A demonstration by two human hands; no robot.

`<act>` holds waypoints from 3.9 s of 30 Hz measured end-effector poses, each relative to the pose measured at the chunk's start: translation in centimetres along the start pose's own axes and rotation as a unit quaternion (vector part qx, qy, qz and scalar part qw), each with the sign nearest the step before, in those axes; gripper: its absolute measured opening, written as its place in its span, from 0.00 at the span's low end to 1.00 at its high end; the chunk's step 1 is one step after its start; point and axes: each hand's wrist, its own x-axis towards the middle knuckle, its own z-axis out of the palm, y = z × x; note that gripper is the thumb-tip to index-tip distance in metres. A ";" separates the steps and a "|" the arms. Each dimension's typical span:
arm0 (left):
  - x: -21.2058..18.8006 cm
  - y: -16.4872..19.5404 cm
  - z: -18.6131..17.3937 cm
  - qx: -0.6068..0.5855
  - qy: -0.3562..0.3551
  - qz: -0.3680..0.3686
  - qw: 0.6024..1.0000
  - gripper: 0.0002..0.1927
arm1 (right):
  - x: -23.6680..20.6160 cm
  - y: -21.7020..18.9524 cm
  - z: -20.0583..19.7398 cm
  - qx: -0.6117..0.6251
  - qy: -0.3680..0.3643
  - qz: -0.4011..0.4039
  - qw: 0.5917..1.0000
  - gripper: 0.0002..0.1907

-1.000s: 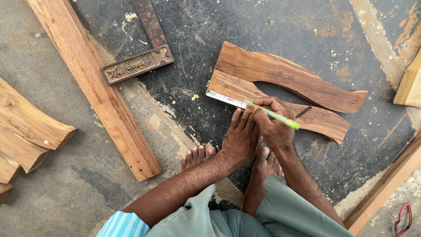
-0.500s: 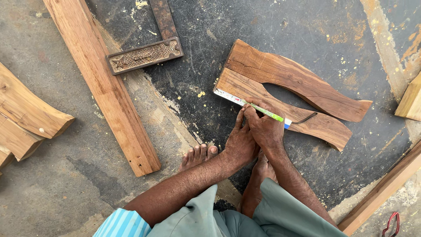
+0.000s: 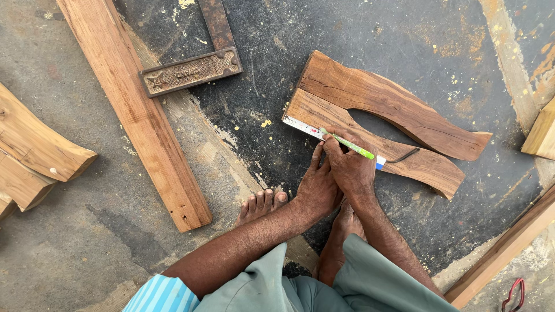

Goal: The person kneels on the workshop floor among curved wooden furniture parts and marks layout lines on them. They use a try square and a green pencil to draw guide lines across several light and dark wood pieces, repositioning each part, and use a tape measure to take measurements on one piece before marking it.

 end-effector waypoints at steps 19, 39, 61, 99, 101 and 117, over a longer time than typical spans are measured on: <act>0.3 0.1 0.0 0.001 0.020 -0.001 1.000 0.38 | -0.1 1.1 -1.7 -0.009 0.028 0.073 0.997 0.13; -3.6 -29.2 -12.7 0.051 -0.017 -0.285 0.957 0.42 | -9.3 3.7 0.8 -0.087 -0.294 -0.297 0.904 0.27; -3.8 -18.2 -12.9 -0.057 -0.033 0.049 0.997 0.43 | -5.0 1.9 10.4 0.566 -0.099 0.174 0.800 0.22; 5.8 -18.9 -10.5 -0.020 -0.108 0.054 0.992 0.67 | -4.5 2.8 11.2 0.619 -0.089 0.181 0.759 0.24; 5.8 -18.9 -10.5 -0.018 -0.109 0.054 0.992 0.67 | -4.4 2.8 11.2 0.619 -0.094 0.184 0.758 0.25; 5.8 -18.3 -10.8 0.007 -0.103 0.049 0.993 0.66 | -4.3 3.0 10.9 0.600 -0.090 0.194 0.771 0.23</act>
